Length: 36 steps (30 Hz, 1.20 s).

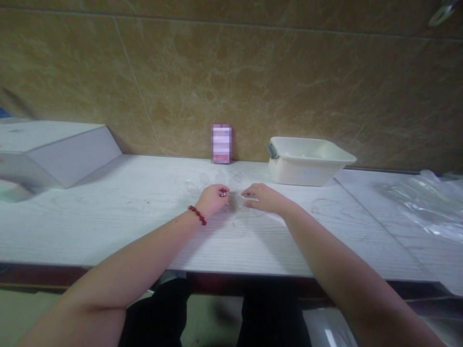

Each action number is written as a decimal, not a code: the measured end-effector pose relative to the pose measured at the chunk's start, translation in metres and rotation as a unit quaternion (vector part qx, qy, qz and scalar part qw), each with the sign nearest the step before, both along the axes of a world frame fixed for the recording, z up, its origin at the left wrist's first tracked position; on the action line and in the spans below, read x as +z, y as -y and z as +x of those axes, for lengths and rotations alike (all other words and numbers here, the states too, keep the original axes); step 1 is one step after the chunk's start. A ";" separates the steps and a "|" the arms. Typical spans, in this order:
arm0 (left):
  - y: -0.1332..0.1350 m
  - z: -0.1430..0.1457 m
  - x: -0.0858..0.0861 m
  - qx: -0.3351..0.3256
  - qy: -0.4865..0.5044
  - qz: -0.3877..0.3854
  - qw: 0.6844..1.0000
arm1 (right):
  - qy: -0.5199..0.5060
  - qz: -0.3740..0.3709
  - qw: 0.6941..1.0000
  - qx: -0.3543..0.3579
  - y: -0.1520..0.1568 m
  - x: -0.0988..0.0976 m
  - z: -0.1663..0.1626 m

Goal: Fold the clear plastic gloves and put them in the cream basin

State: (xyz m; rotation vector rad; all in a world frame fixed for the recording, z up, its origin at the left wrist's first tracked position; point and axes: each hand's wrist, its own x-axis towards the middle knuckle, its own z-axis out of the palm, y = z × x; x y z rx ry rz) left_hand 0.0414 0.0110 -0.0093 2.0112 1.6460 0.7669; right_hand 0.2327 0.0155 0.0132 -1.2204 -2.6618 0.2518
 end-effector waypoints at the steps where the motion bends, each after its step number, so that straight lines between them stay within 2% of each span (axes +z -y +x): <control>1: 0.000 0.000 0.000 -0.003 -0.007 0.004 1.000 | 0.003 -0.004 1.000 -0.001 0.000 0.000 0.000; 15: 0.003 0.000 0.005 -0.019 -0.043 0.015 0.999 | 0.048 -0.018 0.998 0.022 -0.001 -0.002 -0.002; 20: 0.004 0.000 0.008 -0.028 -0.009 -0.022 0.999 | 0.043 -0.022 0.999 0.024 -0.003 -0.005 0.001; 27: -0.003 -0.006 0.013 -0.036 0.030 -0.071 0.996 | 0.050 -0.055 0.997 0.003 0.003 0.003 -0.002; 32: -0.005 -0.012 0.016 -0.060 0.001 -0.102 0.993 | 0.058 -0.066 0.996 -0.016 0.004 0.004 -0.003; 36: -0.005 -0.014 0.016 -0.062 -0.039 -0.082 0.994 | 0.054 -0.065 0.996 -0.016 0.003 0.002 -0.002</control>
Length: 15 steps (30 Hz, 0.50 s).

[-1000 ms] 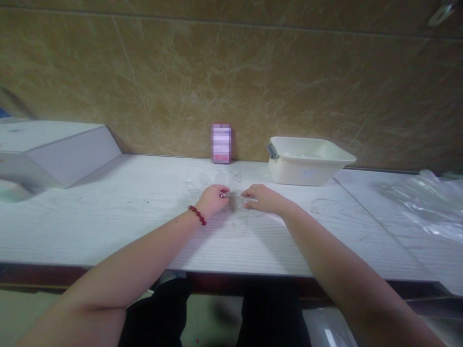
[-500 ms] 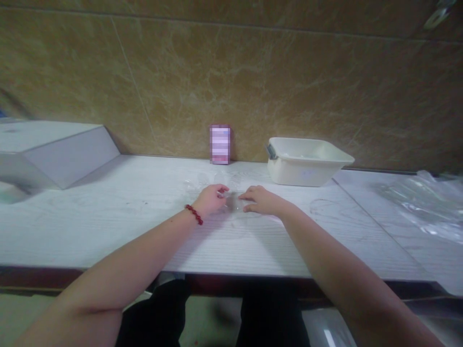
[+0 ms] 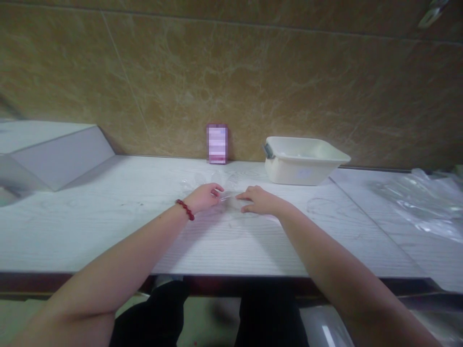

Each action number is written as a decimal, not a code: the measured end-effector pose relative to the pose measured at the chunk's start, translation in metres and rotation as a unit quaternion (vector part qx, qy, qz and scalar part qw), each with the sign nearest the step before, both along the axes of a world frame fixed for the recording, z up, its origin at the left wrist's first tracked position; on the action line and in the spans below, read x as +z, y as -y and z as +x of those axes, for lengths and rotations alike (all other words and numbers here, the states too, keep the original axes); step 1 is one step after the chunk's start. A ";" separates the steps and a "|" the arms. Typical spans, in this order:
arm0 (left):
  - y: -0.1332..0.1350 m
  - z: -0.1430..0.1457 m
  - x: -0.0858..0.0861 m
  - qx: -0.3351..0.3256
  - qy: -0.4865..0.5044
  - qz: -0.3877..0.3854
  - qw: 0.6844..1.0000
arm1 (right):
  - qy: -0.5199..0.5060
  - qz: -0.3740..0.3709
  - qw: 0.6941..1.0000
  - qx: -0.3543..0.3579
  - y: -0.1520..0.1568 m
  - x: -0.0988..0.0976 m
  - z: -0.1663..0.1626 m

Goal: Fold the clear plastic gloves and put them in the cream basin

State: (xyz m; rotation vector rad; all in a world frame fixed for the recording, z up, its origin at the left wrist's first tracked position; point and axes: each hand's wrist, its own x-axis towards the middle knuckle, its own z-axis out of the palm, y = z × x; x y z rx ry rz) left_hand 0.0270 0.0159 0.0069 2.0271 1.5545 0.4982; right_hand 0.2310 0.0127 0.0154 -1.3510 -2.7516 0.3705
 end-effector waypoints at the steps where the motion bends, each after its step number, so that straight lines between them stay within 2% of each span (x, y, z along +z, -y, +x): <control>1: 0.000 0.000 0.000 -0.002 -0.011 0.006 1.000 | -0.001 0.000 1.000 0.002 0.000 -0.001 0.000; 5: 0.001 0.001 0.001 -0.022 -0.068 0.042 0.997 | 0.001 0.001 1.000 0.002 -0.001 -0.001 0.000; 8: 0.004 0.002 0.001 -0.056 -0.132 0.140 0.980 | 0.001 0.008 1.000 0.010 -0.002 -0.002 0.000; 11: 0.009 0.005 0.000 -0.174 -0.174 0.215 0.945 | 0.005 0.014 1.000 0.018 -0.002 -0.003 0.001; 13: 0.014 0.007 -0.001 -0.266 -0.190 0.209 0.922 | 0.004 0.016 1.000 0.020 -0.002 -0.003 0.001; 15: 0.017 0.009 -0.002 -0.320 -0.200 0.191 0.906 | 0.000 0.015 1.000 0.022 -0.002 -0.003 0.002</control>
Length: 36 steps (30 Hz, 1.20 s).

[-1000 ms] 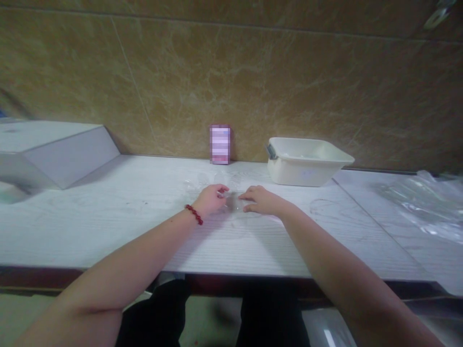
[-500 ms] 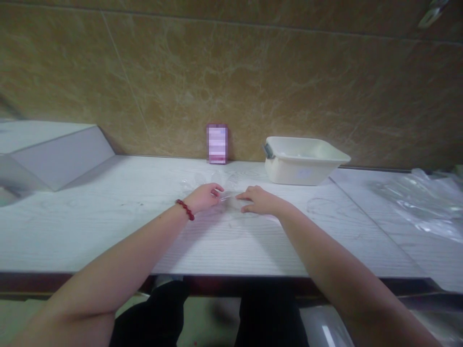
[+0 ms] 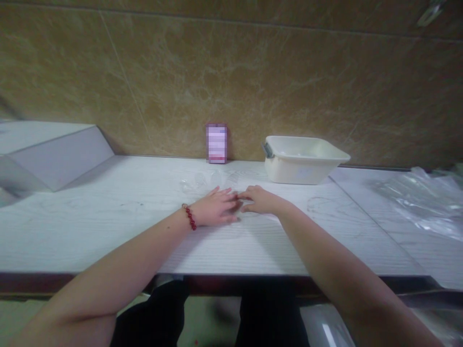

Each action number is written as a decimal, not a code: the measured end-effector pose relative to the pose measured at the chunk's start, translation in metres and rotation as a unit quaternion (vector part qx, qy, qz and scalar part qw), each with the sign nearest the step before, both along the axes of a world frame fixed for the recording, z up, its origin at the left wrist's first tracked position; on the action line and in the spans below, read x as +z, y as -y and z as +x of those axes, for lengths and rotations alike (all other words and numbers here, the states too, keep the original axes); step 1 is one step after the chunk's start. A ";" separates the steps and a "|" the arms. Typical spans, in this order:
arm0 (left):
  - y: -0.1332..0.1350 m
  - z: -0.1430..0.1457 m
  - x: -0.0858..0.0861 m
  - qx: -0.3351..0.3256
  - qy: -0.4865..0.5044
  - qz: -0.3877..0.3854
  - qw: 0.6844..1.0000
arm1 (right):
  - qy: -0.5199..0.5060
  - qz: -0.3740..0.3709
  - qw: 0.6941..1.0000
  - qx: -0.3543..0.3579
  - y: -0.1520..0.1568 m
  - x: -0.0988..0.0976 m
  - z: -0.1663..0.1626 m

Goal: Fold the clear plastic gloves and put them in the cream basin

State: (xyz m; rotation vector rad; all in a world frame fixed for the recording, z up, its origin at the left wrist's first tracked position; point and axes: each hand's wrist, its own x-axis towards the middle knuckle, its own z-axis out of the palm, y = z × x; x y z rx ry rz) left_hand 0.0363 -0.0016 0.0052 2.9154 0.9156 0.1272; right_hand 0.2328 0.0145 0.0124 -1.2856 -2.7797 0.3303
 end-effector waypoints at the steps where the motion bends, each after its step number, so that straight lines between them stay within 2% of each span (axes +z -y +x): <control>1: 0.001 0.001 0.000 -0.010 -0.009 -0.009 1.000 | -0.001 -0.002 1.000 0.000 0.000 0.000 0.000; 11: -0.002 -0.008 0.002 0.011 -0.045 -0.076 0.996 | 0.006 -0.019 1.000 -0.019 0.001 0.004 -0.002; 25: -0.013 -0.038 0.012 -0.006 -0.049 -0.113 0.992 | -0.001 -0.030 0.999 -0.024 -0.003 -0.001 0.001; 36: -0.019 -0.052 0.011 -0.002 -0.030 -0.132 0.991 | -0.008 -0.045 0.999 -0.024 -0.003 0.000 0.002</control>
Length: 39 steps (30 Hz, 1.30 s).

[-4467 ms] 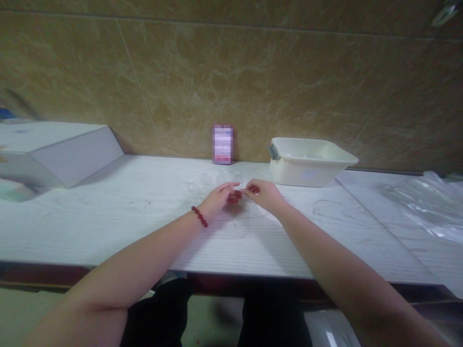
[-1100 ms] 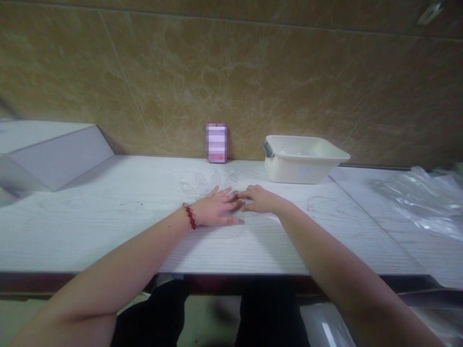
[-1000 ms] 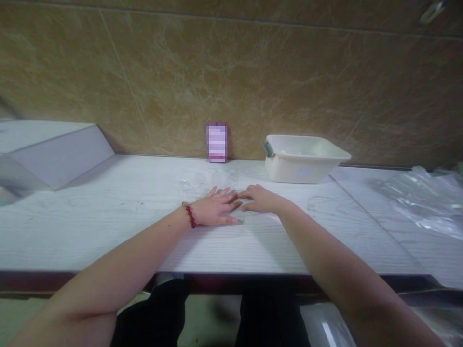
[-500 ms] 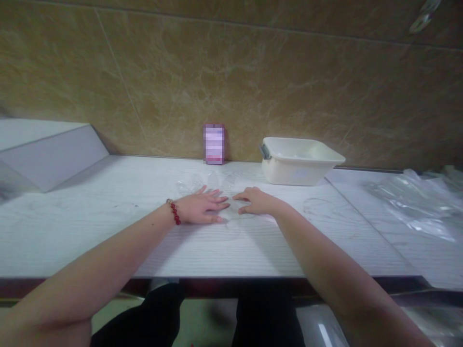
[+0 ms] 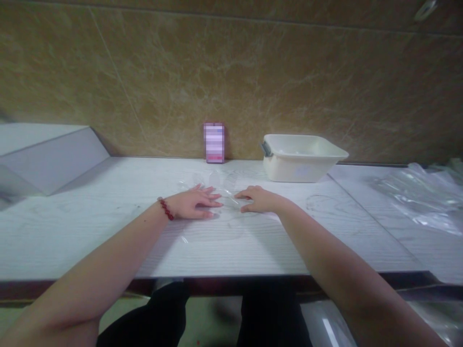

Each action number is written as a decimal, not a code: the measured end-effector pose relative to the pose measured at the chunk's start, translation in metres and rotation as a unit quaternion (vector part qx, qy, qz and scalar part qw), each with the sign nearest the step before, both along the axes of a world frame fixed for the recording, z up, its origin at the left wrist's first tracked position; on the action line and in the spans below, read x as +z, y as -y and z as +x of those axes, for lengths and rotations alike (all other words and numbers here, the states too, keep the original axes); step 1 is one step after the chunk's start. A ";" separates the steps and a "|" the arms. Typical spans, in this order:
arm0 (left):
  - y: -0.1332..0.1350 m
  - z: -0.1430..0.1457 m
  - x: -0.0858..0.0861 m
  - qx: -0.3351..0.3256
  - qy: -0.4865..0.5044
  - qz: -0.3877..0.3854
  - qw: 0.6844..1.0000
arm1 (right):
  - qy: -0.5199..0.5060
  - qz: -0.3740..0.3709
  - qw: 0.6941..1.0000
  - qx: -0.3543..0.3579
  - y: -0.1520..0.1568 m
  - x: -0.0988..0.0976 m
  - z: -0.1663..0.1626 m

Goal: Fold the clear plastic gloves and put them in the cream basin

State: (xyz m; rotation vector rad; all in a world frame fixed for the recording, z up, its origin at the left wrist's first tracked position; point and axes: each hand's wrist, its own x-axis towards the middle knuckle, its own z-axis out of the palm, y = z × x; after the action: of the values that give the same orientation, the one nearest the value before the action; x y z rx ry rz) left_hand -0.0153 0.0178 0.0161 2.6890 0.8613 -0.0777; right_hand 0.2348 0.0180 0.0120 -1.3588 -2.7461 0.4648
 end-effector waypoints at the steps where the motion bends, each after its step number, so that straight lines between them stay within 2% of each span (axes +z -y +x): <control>1: -0.001 -0.002 0.000 0.001 0.001 0.002 1.000 | -0.001 -0.001 1.000 -0.002 0.000 0.000 0.000; 10: 0.003 -0.003 0.003 0.003 0.007 0.011 1.000 | -0.009 -0.005 1.000 0.014 0.001 0.001 0.001; 18: -0.003 -0.009 -0.003 -0.002 0.008 0.000 1.000 | -0.010 -0.016 1.000 0.005 0.000 0.002 0.001; 24: -0.009 -0.014 -0.008 0.016 0.037 0.026 0.999 | -0.006 -0.018 1.000 0.012 0.001 0.003 0.003; 26: -0.012 -0.015 -0.010 0.064 0.057 0.057 0.995 | -0.003 -0.017 1.000 0.013 0.001 0.003 0.003; 28: -0.017 -0.017 -0.013 0.171 0.086 0.118 0.974 | -0.003 -0.018 1.000 0.016 0.000 0.003 0.003; 30: -0.022 -0.020 -0.014 0.294 0.111 0.189 0.931 | -0.005 -0.019 1.000 0.018 0.000 0.003 0.003; 32: -0.027 -0.025 -0.015 0.381 0.122 0.226 0.888 | -0.009 -0.022 1.000 0.019 0.000 0.002 0.004; 36: -0.036 -0.040 -0.017 0.473 0.120 0.193 0.851 | -0.017 -0.029 0.999 0.022 -0.001 0.002 0.005; 39: -0.041 -0.050 -0.019 0.505 0.129 0.167 0.837 | -0.023 -0.030 0.999 0.027 -0.001 0.002 0.006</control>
State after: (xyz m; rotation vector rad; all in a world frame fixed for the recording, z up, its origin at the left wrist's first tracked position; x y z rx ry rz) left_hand -0.0649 0.0588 -0.0028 2.0528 2.1937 0.7052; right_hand 0.2409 0.0192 0.0139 -1.2724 -2.7589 0.5777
